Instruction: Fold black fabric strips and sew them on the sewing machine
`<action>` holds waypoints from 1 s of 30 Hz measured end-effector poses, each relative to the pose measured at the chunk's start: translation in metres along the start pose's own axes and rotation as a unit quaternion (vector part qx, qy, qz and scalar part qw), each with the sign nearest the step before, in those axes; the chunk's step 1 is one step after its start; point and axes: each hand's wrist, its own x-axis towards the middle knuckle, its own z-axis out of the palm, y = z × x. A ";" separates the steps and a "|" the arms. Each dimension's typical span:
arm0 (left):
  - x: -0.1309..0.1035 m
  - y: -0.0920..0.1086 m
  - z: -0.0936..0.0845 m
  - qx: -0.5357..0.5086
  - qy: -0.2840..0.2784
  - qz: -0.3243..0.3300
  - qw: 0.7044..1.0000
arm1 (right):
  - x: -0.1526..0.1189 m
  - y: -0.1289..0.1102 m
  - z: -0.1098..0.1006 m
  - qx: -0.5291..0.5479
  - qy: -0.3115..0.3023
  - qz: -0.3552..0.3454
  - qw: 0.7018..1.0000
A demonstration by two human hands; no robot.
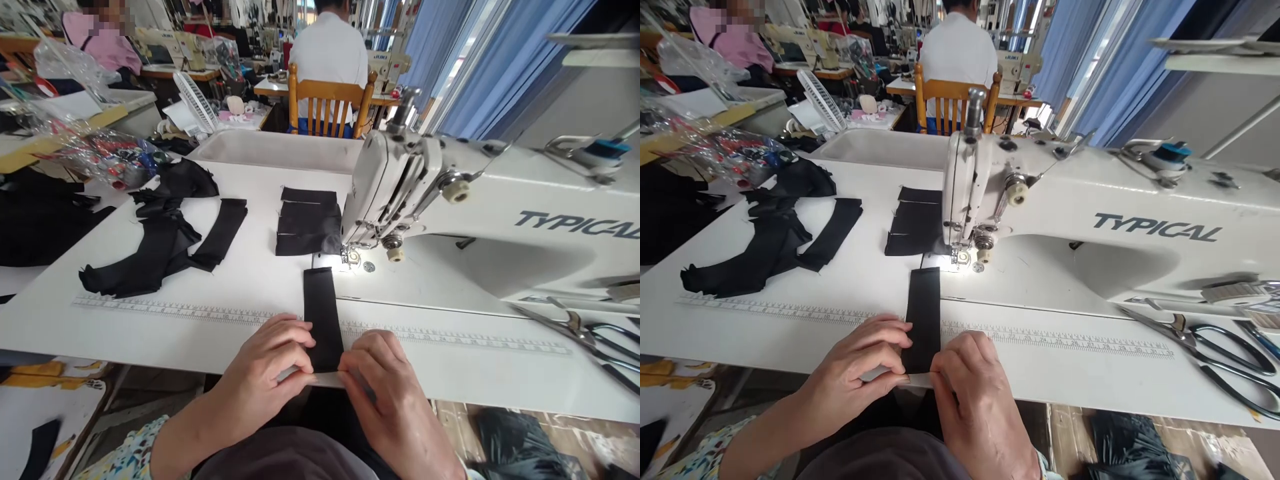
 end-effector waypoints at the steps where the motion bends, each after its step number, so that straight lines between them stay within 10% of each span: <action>1: -0.003 0.000 0.002 0.009 0.000 0.000 1.000 | -0.002 0.000 0.001 -0.008 -0.007 0.005 1.000; 11: -0.001 0.014 -0.003 -0.006 -0.070 -0.085 0.994 | -0.004 -0.004 -0.001 -0.039 -0.044 0.032 0.998; 30: 0.003 0.017 0.013 0.049 -0.024 -0.104 0.993 | 0.005 0.000 0.003 -0.089 -0.005 0.033 0.996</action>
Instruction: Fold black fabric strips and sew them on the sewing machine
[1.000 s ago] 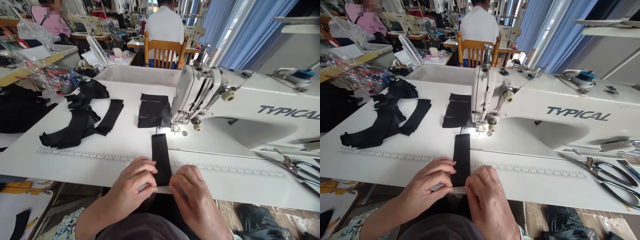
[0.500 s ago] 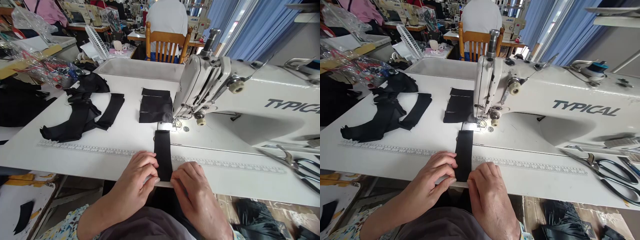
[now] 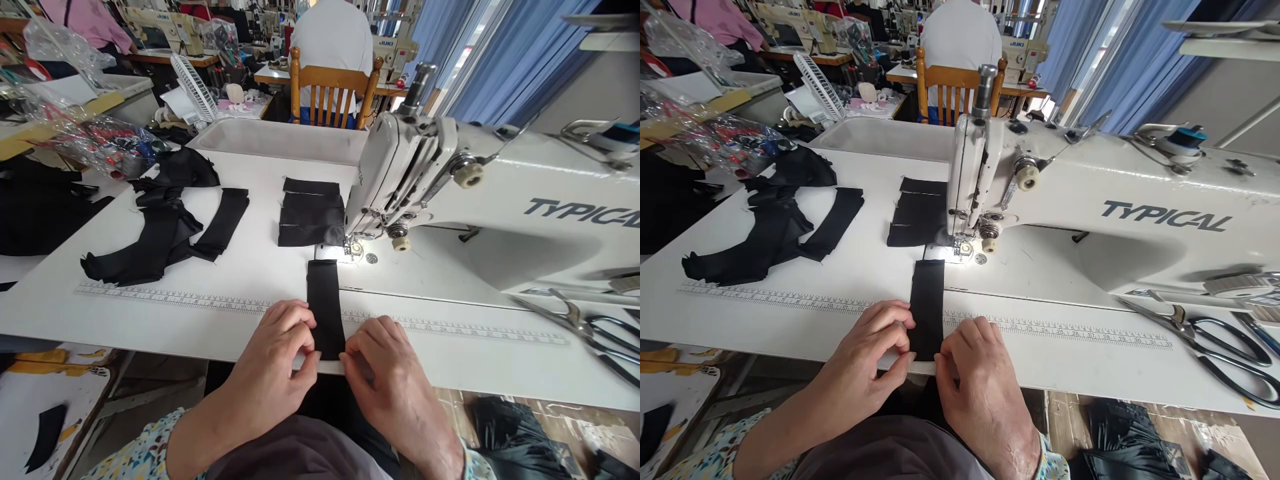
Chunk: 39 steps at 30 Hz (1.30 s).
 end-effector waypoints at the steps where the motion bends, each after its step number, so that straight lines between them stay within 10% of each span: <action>1: 0.000 0.000 0.000 -0.001 0.002 0.000 1.000 | 0.001 0.000 0.000 -0.001 0.001 0.000 1.000; 15: 0.001 0.001 0.000 0.017 -0.009 -0.004 1.000 | 0.008 0.005 -0.001 0.017 -0.022 0.005 1.000; 39: 0.008 -0.017 -0.036 0.054 -0.127 0.200 0.970 | 0.012 0.005 -0.007 0.023 -0.065 0.026 0.997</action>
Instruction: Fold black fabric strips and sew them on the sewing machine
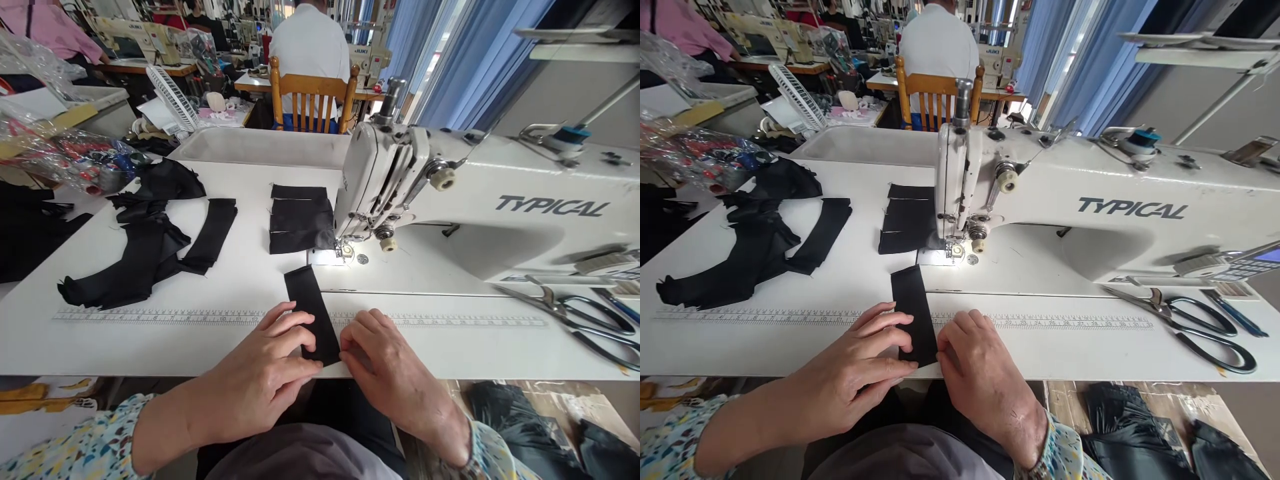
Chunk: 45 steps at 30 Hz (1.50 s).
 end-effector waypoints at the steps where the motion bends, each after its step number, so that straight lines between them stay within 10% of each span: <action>1: 0.004 0.000 -0.005 0.007 -0.014 0.015 1.000 | 0.000 0.000 0.000 -0.003 0.000 0.000 1.000; 13: 0.075 -0.027 -0.029 -0.012 -0.200 0.174 0.964 | 0.004 0.003 -0.002 0.010 -0.002 -0.019 1.000; 29: 0.069 -0.039 -0.029 -0.043 -0.236 0.207 0.949 | 0.005 -0.003 -0.001 -0.013 0.005 0.002 1.000; 36: 0.052 -0.040 -0.012 0.031 -0.052 0.188 0.980 | -0.002 0.011 -0.030 0.102 0.064 0.066 0.991; 45: 0.088 -0.048 0.011 0.171 0.118 0.073 0.975 | 0.027 0.027 -0.027 -0.050 0.051 -0.052 0.996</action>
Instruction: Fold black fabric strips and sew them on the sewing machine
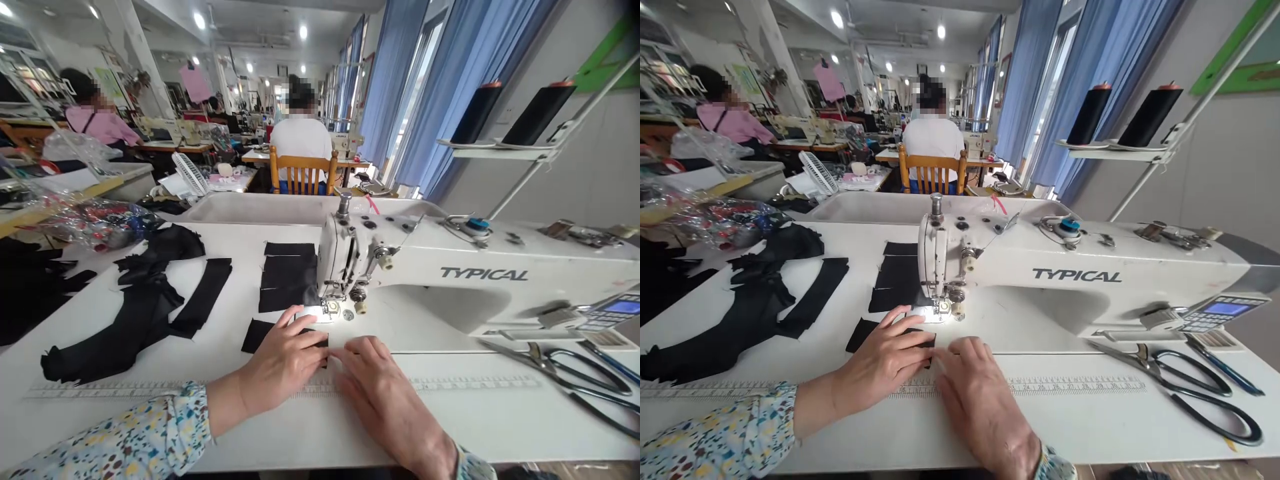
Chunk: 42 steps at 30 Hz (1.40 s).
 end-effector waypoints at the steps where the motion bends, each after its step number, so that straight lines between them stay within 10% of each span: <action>1: 0.003 -0.001 0.002 0.007 0.003 -0.003 1.000 | 0.006 0.003 0.001 -0.009 0.002 -0.004 1.000; 42: 0.025 -0.030 0.020 -0.057 0.043 -0.084 0.994 | 0.055 0.042 -0.001 -0.150 0.051 -0.071 0.985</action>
